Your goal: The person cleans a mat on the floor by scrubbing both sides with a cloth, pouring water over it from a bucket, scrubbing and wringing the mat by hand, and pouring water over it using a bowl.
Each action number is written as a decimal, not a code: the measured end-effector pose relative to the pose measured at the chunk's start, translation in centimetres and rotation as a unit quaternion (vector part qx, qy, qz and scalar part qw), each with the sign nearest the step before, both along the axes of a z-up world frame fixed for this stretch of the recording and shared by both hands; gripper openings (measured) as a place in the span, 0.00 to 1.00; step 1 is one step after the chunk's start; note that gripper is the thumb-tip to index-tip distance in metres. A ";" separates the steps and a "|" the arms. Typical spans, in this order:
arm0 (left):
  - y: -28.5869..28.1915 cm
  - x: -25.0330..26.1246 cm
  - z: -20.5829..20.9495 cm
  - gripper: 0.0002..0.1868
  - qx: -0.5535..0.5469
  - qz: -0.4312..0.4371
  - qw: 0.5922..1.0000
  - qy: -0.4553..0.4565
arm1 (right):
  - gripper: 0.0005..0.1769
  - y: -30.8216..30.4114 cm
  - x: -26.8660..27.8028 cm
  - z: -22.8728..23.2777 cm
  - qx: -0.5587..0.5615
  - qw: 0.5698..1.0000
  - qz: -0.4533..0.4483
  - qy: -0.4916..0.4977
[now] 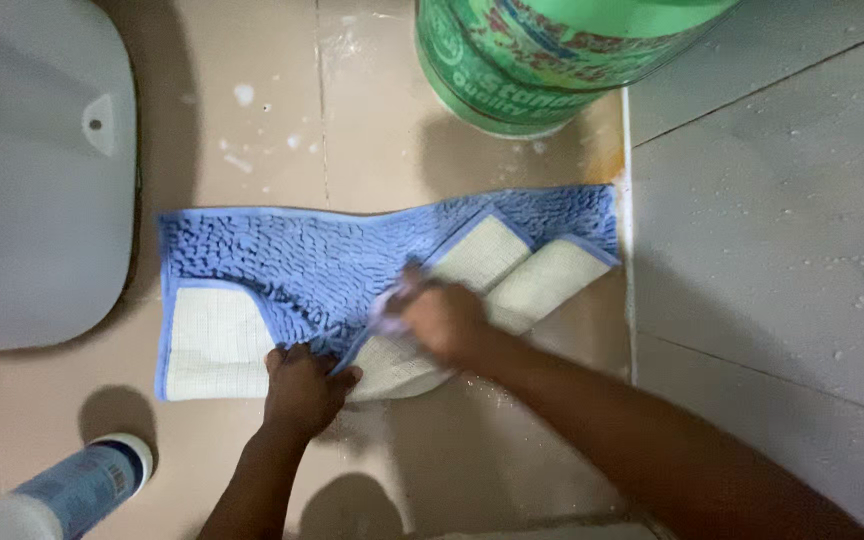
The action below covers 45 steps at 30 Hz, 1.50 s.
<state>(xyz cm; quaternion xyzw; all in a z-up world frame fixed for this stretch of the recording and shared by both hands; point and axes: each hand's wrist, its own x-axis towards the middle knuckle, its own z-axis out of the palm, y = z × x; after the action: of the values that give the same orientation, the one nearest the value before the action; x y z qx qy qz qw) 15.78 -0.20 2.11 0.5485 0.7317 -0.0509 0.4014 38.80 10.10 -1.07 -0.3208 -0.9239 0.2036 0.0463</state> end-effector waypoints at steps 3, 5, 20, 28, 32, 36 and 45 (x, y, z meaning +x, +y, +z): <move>0.6 0.1 0.3 0.25 -0.019 -0.036 0.998 0.037 | 0.16 6.5 3.7 4.7 -0.283 0.909 -0.254 -0.169; 1.1 0.3 0.9 0.24 -0.032 -0.011 0.999 0.027 | 0.19 8.2 5.2 7.6 -0.152 0.929 -0.207 -0.267; 10.2 13.3 3.0 0.46 0.089 0.053 0.994 -0.024 | 0.34 2.6 12.1 11.0 -0.181 0.764 -0.603 0.141; 8.6 16.5 5.4 0.29 0.199 0.064 0.964 -0.166 | 0.25 3.6 12.1 12.5 -0.165 0.715 -0.625 0.267; 1.2 16.0 8.3 0.26 0.061 0.268 0.919 -0.282 | 0.25 3.7 12.6 12.8 -0.189 0.676 -0.655 0.279; -6.5 15.3 9.4 0.27 0.126 0.517 0.806 -0.258 | 0.25 3.7 13.0 12.0 -0.140 0.696 -0.611 0.349; -16.6 16.8 -3.9 0.41 -0.106 0.599 0.777 -0.160 | 0.27 3.7 8.6 13.2 -0.179 0.749 -0.595 0.231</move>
<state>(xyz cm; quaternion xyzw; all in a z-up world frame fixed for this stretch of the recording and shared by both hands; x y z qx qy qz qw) 32.58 -16.76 -1.75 -0.0467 0.8278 0.2110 0.5177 47.43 13.79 12.09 -0.7510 -0.4542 0.3644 0.3113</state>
